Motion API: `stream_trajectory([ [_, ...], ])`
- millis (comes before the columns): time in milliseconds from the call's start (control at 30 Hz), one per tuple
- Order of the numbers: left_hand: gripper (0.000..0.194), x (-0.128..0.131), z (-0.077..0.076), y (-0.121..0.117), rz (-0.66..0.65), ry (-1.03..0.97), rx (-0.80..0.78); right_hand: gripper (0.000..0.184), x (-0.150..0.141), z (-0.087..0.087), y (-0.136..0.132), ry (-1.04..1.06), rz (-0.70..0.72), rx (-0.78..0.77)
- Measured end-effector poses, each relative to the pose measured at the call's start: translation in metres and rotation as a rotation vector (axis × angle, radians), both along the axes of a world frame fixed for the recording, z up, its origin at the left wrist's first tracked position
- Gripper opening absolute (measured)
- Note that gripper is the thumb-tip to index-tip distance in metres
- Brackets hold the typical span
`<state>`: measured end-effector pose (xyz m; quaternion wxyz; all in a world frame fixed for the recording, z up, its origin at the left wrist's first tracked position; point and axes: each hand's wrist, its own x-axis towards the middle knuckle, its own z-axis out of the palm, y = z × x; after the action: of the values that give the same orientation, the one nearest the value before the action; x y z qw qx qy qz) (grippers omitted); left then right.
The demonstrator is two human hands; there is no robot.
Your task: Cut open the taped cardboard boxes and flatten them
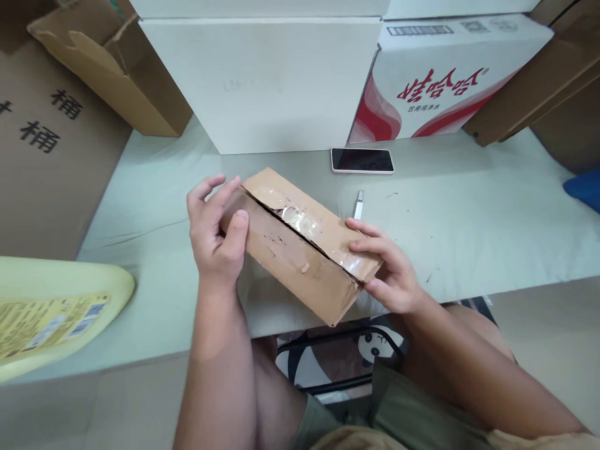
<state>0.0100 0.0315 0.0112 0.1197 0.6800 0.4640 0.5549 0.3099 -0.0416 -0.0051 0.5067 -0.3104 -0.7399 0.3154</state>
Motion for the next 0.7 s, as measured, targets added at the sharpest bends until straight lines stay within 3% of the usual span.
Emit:
stream_trajectory([
  [367,0.028,0.007,0.004,0.002,0.051,-0.079,-0.075,0.032,-0.001,0.003,0.0,0.012,-0.026,-0.032],
  [700,0.021,0.01,0.007,0.0,0.049,-0.073,-0.046,0.035,-0.002,0.0,-0.002,0.031,-0.027,-0.088],
])
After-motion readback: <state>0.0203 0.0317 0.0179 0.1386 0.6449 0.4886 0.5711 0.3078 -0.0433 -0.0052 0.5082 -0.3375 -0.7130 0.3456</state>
